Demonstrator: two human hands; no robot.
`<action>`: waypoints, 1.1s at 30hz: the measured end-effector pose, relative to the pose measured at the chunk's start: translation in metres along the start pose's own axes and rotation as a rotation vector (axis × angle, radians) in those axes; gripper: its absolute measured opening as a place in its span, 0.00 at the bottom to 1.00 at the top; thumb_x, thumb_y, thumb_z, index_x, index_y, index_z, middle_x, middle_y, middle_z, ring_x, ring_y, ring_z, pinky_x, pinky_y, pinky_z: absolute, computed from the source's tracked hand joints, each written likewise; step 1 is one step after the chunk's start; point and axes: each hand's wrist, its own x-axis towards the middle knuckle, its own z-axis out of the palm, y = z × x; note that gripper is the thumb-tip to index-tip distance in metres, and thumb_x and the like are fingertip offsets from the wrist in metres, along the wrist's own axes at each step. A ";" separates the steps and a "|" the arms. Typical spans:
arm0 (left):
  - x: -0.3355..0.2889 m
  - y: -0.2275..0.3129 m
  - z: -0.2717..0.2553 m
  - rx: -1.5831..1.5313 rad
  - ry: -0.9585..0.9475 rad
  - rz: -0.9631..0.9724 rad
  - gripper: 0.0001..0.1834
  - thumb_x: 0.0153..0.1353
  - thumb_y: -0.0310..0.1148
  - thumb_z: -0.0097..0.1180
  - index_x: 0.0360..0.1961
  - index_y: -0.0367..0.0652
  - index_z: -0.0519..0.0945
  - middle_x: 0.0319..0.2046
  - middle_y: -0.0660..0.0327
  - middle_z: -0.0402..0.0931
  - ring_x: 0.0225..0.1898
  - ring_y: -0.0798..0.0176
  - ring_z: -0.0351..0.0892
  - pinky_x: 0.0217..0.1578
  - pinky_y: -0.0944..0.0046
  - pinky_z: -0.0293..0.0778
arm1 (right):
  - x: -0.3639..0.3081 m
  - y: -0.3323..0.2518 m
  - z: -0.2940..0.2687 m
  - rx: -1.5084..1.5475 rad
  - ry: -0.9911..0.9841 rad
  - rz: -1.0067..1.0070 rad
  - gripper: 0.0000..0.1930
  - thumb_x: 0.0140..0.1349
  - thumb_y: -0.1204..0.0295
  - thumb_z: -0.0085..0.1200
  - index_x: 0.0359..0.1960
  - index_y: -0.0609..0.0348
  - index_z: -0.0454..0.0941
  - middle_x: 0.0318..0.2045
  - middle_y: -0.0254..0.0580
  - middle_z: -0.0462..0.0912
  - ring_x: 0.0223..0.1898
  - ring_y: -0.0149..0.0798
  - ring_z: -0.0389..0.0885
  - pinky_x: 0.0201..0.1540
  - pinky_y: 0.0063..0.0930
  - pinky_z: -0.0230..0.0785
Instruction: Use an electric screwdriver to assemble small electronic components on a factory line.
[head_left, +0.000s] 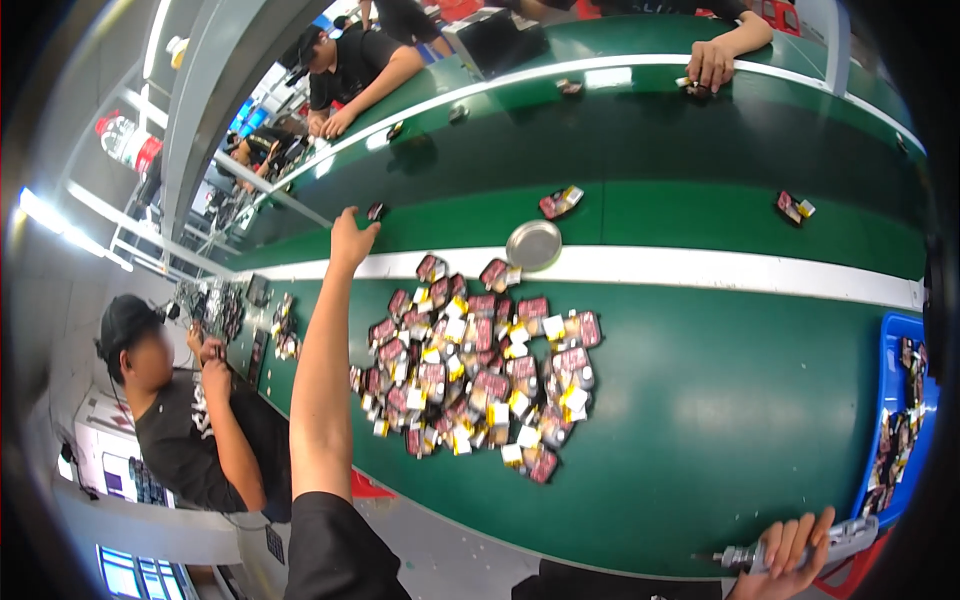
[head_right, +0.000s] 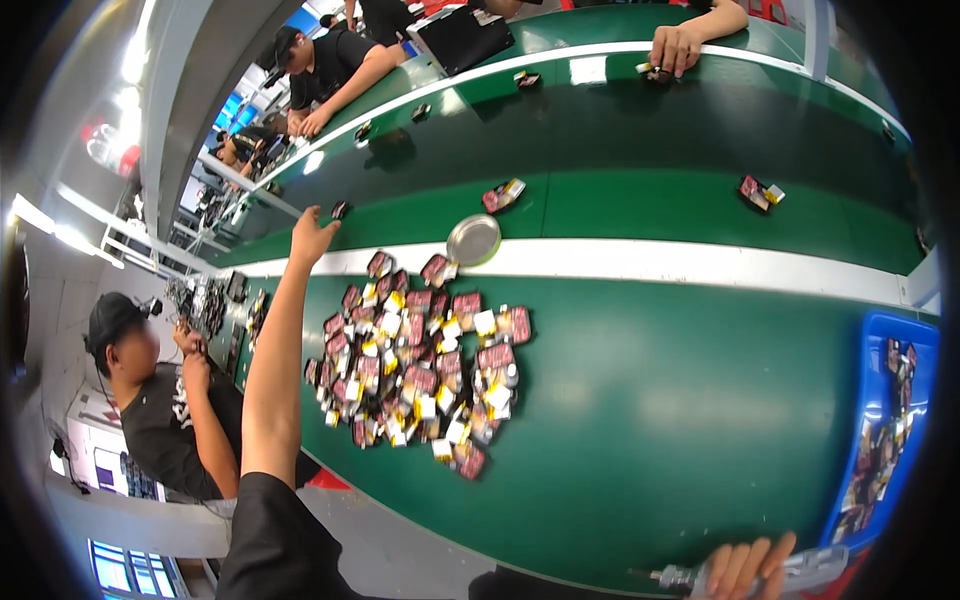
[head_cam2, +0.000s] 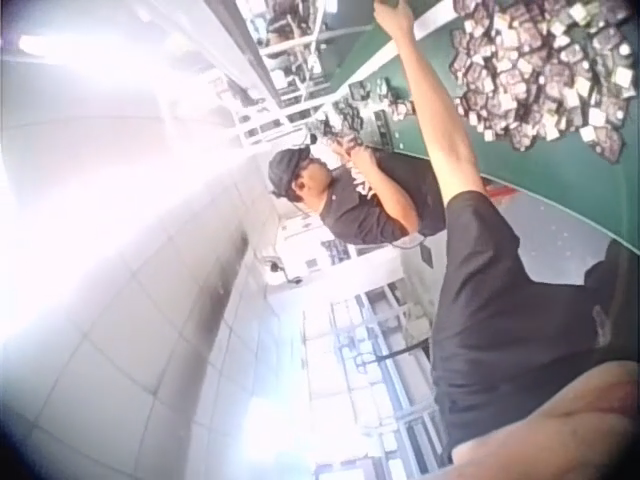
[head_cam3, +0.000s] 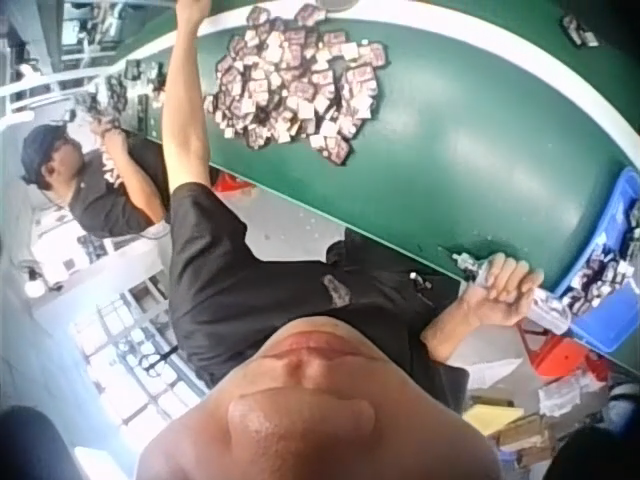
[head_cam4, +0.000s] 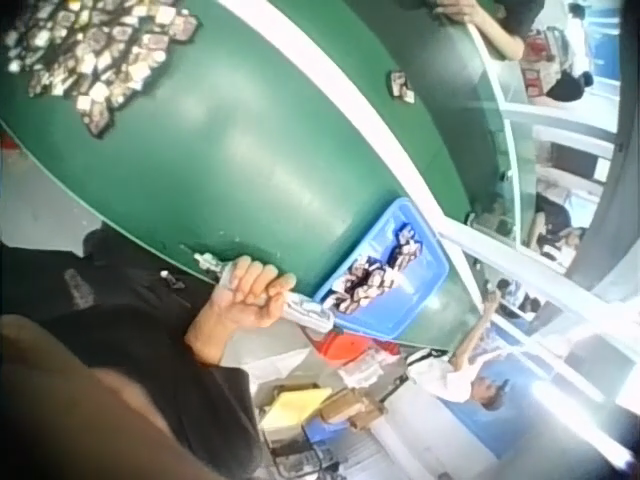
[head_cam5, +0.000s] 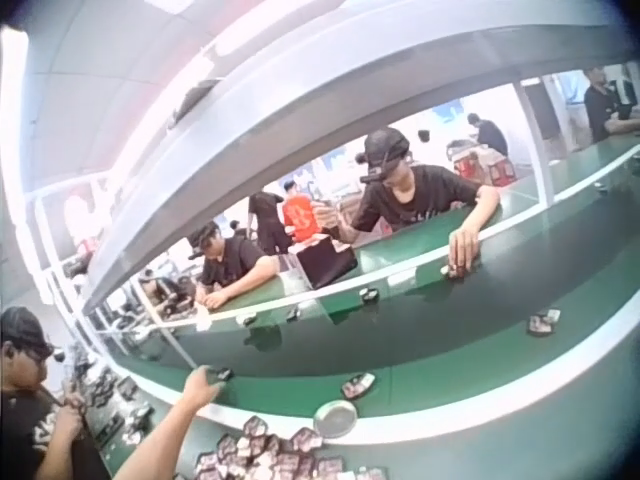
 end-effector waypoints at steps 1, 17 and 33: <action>0.010 0.002 0.010 0.004 -0.057 -0.002 0.33 0.50 0.38 0.65 0.54 0.30 0.70 0.50 0.39 0.72 0.53 0.41 0.71 0.55 0.53 0.67 | -0.001 0.000 0.002 -0.010 0.009 -0.008 0.08 0.61 0.72 0.50 0.28 0.54 0.63 0.15 0.30 0.61 0.15 0.27 0.58 0.27 0.25 0.57; -0.125 0.206 -0.090 -0.251 -0.133 0.697 0.20 0.54 0.14 0.48 0.50 0.32 0.74 0.50 0.46 0.74 0.51 0.45 0.73 0.53 0.56 0.68 | -0.005 -0.005 -0.015 -0.035 0.028 -0.163 0.08 0.67 0.72 0.40 0.29 0.56 0.58 0.13 0.34 0.60 0.10 0.28 0.56 0.15 0.25 0.55; -0.386 0.351 -0.112 -0.665 -0.511 1.089 0.19 0.42 0.17 0.57 0.40 0.22 0.76 0.46 0.45 0.74 0.44 0.48 0.75 0.37 0.58 0.78 | -0.048 -0.001 -0.019 -0.103 -0.195 0.139 0.07 0.65 0.67 0.43 0.31 0.54 0.63 0.13 0.31 0.62 0.13 0.28 0.62 0.23 0.26 0.61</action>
